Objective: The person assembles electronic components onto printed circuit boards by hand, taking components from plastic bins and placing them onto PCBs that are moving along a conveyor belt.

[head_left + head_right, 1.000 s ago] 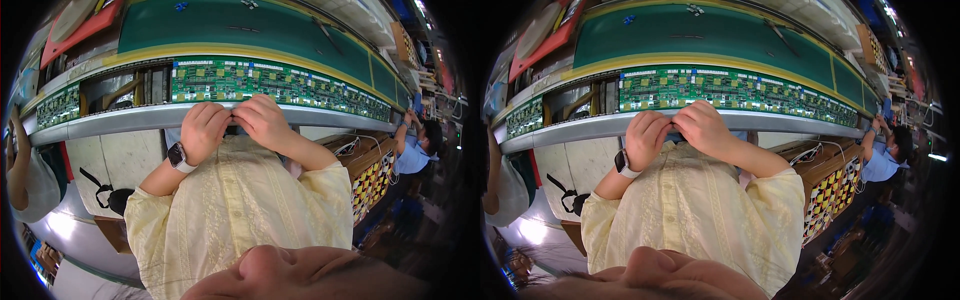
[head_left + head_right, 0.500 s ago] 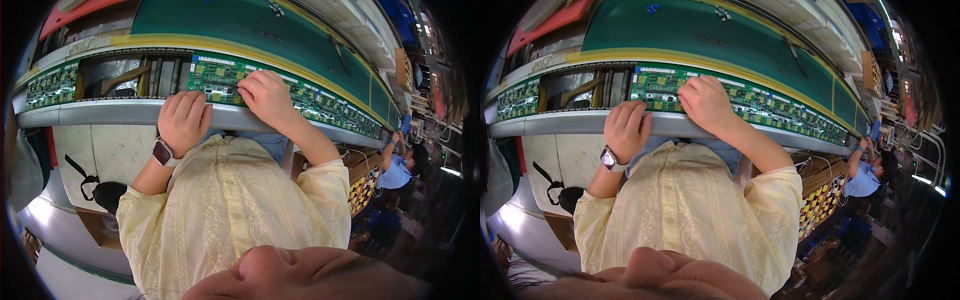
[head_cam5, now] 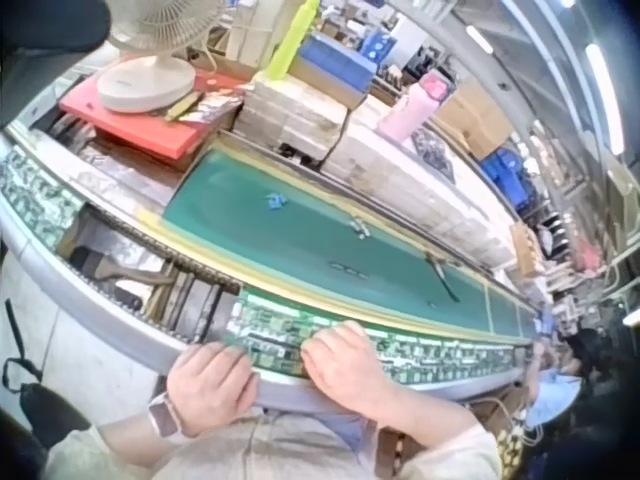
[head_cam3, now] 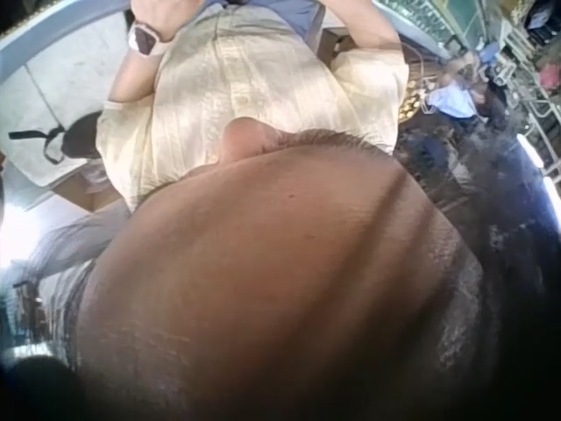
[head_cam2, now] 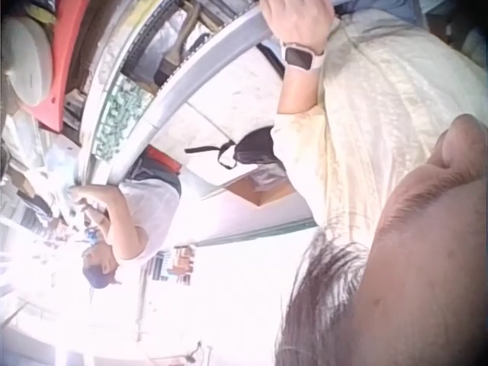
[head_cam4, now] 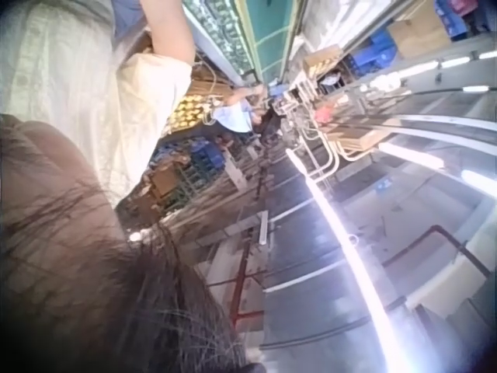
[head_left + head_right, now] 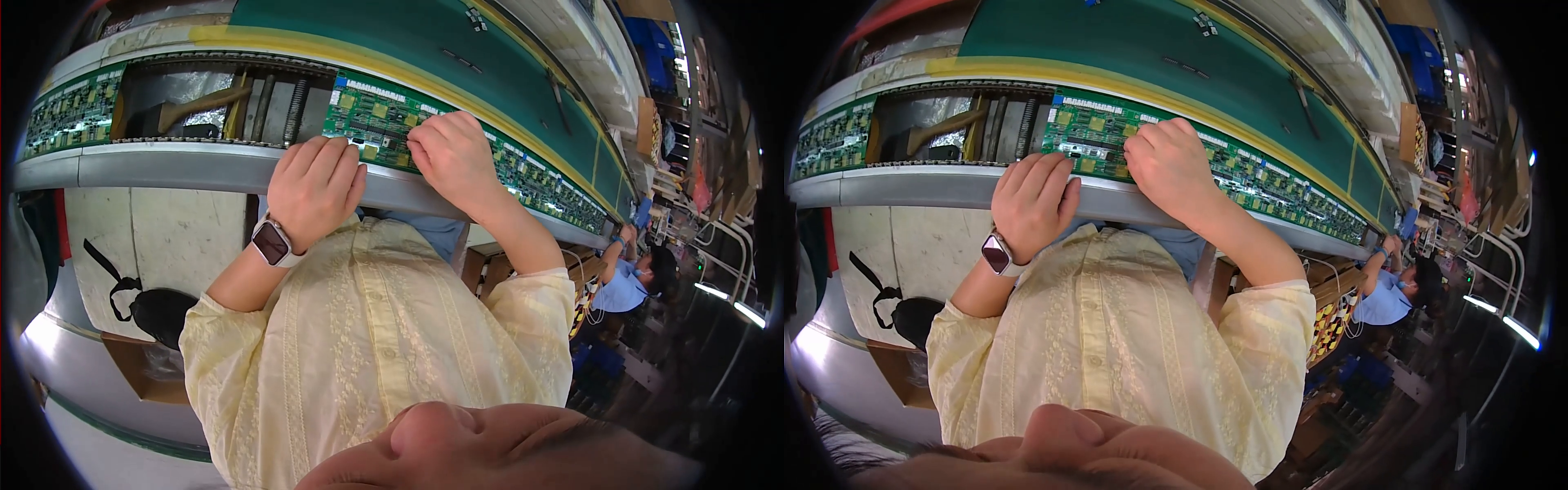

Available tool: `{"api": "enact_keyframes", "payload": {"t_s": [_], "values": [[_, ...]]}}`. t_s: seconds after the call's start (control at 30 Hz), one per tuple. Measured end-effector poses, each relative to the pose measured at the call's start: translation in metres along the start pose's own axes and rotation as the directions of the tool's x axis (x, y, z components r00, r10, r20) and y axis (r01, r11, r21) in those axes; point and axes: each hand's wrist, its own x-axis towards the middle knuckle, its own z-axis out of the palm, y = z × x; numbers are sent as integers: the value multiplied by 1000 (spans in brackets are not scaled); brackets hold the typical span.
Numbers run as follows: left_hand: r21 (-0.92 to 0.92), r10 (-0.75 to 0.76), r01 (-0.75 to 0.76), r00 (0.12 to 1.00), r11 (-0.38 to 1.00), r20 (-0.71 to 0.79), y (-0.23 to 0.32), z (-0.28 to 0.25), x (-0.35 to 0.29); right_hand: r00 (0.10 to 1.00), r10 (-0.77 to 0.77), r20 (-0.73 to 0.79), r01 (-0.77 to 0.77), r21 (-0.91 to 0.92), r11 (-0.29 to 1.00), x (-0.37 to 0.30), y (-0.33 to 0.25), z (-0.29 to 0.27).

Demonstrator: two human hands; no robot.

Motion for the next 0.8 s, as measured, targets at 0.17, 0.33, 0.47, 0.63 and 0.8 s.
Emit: {"api": "enact_keyframes", "payload": {"t_s": [0.17, 0.33, 0.47, 0.63, 0.8], "values": [[3, -2, 2, 1000, 1000, -18, 0, 0, -1, 1000, -7, 20, 7, 7, 1000, -2, 1, -3], [-1, -3, 3, 1000, 1000, -24, -1, 1, -2, 1000, -11, 0, 11, 23, 1000, -4, 1, 3], [4, 1, -1, 999, 1000, -42, -2, 2, -4, 1000, -10, -2, 10, -34, 999, -5, -1, 4], [-10, 3, -3, 999, 1000, -49, -2, 3, -4, 1000, -15, 19, 16, -98, 995, -2, -1, 2], [-4, 7, -7, 999, 1000, -44, -2, 3, -4, 998, -34, 48, 38, -85, 996, -1, 3, 1]]}}
